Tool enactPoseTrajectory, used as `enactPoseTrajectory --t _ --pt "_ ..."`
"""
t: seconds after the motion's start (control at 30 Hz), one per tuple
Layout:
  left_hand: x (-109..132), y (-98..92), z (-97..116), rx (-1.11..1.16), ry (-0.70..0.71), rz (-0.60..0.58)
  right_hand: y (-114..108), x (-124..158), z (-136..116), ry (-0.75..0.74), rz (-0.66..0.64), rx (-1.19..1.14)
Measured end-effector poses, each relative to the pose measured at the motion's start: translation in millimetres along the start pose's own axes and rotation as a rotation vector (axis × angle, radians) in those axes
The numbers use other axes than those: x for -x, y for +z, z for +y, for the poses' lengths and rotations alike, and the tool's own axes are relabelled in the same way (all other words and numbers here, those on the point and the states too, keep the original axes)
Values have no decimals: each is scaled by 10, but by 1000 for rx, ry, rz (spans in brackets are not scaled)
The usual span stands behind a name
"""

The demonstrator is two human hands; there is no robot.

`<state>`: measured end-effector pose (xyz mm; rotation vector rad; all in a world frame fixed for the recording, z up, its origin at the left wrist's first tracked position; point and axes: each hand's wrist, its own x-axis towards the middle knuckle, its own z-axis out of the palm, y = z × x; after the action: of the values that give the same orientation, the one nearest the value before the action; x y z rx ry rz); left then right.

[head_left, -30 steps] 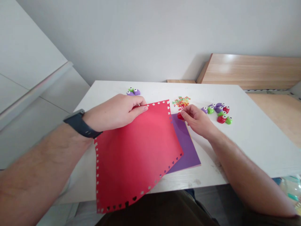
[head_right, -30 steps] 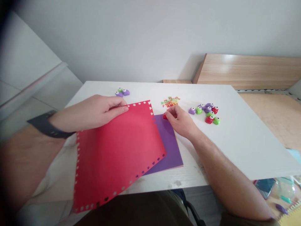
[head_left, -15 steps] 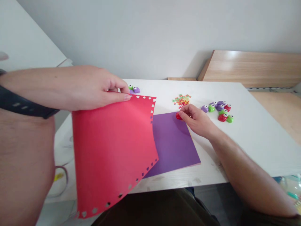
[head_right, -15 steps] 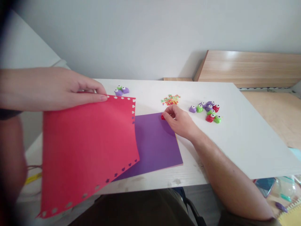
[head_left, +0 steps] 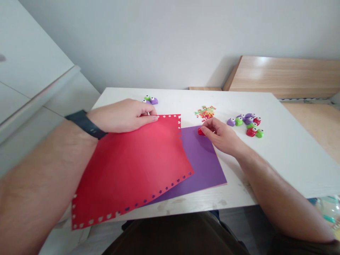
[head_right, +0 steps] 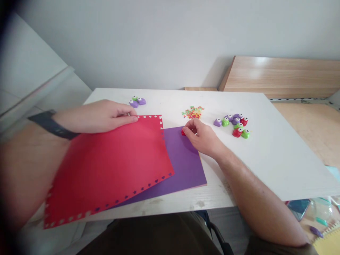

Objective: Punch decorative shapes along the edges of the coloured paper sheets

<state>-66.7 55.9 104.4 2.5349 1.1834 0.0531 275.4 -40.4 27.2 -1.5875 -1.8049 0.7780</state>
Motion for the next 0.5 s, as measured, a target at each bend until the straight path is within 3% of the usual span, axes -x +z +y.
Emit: enactPoseTrajectory --t 0.17,0.5 --pt "-126 409 -19 65 -52 -7 9 -1 -9 -45 -32 54" --pt "-168 636 28 171 -71 63 71 22 -33 -178 -126 208"
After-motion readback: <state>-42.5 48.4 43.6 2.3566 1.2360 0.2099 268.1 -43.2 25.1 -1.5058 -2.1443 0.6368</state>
